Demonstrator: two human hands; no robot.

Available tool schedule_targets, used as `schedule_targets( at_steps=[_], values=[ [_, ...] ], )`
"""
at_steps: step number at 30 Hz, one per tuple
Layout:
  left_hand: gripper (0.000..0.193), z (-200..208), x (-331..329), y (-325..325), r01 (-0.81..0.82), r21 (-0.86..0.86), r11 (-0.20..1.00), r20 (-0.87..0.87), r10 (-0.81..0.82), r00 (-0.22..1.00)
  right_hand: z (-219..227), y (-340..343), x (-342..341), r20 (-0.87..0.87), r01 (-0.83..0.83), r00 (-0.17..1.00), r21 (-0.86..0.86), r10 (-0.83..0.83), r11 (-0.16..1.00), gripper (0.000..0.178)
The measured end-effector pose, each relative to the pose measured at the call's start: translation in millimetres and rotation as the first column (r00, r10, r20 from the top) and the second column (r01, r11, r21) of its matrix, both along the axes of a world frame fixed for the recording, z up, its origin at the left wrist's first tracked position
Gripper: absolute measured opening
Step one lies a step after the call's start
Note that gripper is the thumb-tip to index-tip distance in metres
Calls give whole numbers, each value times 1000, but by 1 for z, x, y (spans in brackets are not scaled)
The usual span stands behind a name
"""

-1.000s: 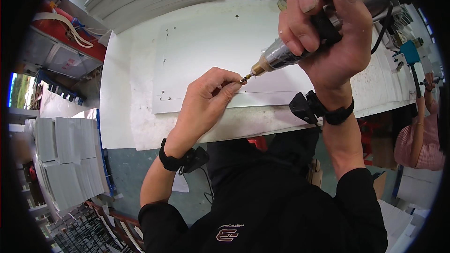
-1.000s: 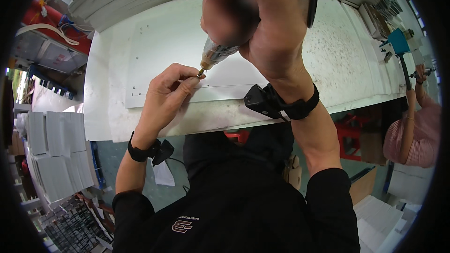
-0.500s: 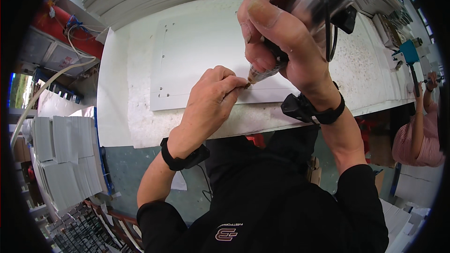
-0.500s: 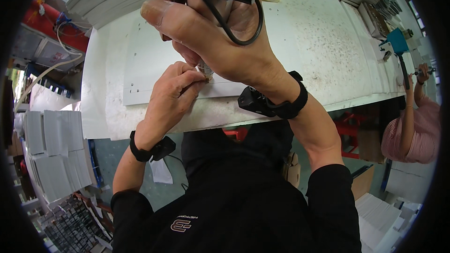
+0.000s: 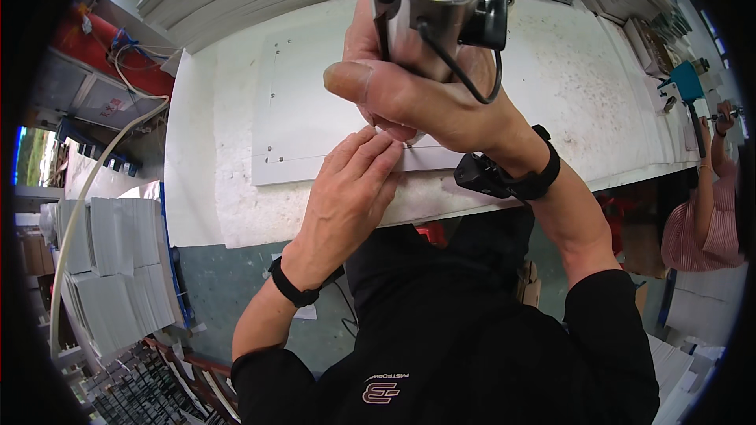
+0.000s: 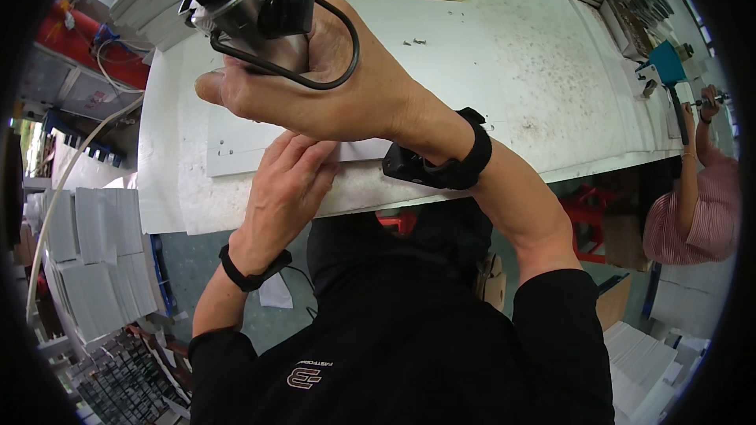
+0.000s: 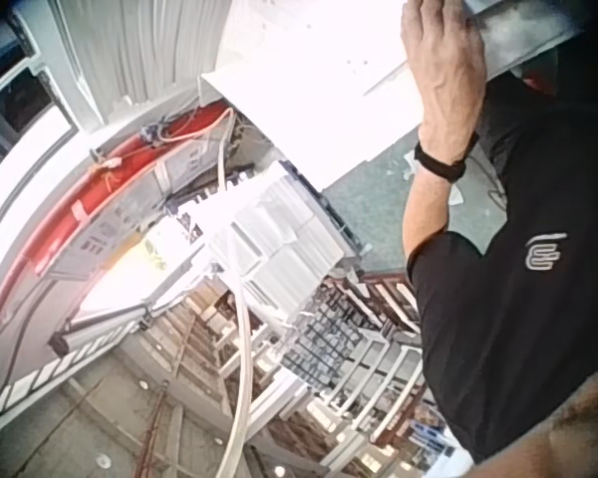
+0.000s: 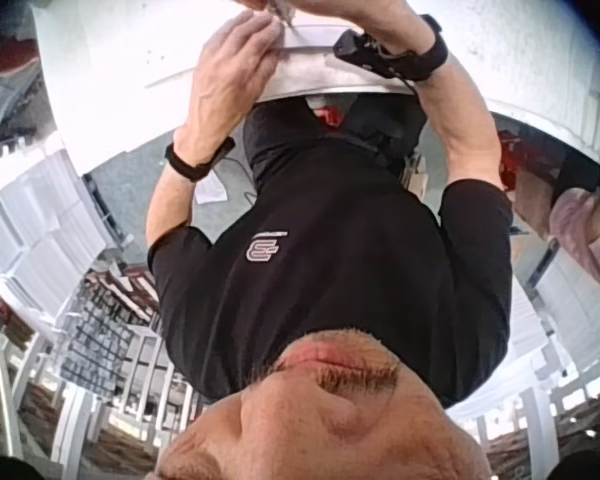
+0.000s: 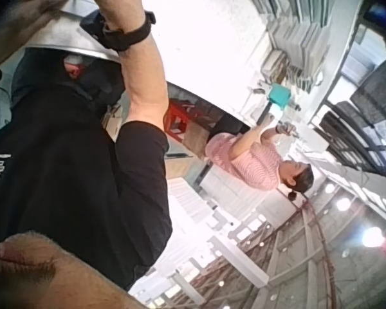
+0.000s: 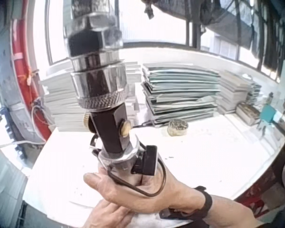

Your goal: The person aligns a white frame insert into a larger window frame on a workbench. They then use a pneumatic screwdriver to drive multiple screws into pre-drilled holes to secure the insert. Finally, they lift the assembled frame and place it onto a stack of similar frames.

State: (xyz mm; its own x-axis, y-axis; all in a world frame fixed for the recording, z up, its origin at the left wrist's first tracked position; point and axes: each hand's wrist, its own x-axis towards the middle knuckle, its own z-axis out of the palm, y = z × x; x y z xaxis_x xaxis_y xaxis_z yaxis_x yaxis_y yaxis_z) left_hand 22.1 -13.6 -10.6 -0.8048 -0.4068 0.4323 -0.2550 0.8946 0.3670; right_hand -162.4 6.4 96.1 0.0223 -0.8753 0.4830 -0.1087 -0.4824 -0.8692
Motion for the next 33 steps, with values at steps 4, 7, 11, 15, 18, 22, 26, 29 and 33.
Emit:
schedule_targets(
  at_steps=[4,7,11,15,18,22,26,29,33],
  values=[
    [41,4,-1,1,-5,-32,999,44,7,999,1,0,-1,-62,8,998,-53,-11,999,24],
    [38,11,-2,2,-7,-34,999,61,9,998,14,12,-12,126,4,992,-1,-4,1000,25],
    [28,42,-15,-14,-13,91,996,216,-7,976,48,30,-56,222,252,949,-101,-225,962,26],
    [22,54,-66,-37,29,119,992,139,-46,989,33,29,-107,242,379,918,-315,-313,870,29],
    [20,43,-111,-61,67,78,995,94,-74,993,22,33,-121,339,414,884,-250,-321,875,29],
    [16,28,-147,-81,100,-30,995,79,-98,992,8,36,-134,386,415,867,-205,-317,886,28],
    [12,26,-157,-84,111,-101,989,145,-96,985,5,40,-133,384,526,814,-169,-436,834,27],
    [10,27,-163,-81,111,-179,978,246,-65,967,1,40,-134,433,482,819,-166,-375,860,27],
    [9,29,-164,-76,139,-292,946,380,-18,925,-7,42,-136,455,424,832,-151,-319,893,23]
  ],
)
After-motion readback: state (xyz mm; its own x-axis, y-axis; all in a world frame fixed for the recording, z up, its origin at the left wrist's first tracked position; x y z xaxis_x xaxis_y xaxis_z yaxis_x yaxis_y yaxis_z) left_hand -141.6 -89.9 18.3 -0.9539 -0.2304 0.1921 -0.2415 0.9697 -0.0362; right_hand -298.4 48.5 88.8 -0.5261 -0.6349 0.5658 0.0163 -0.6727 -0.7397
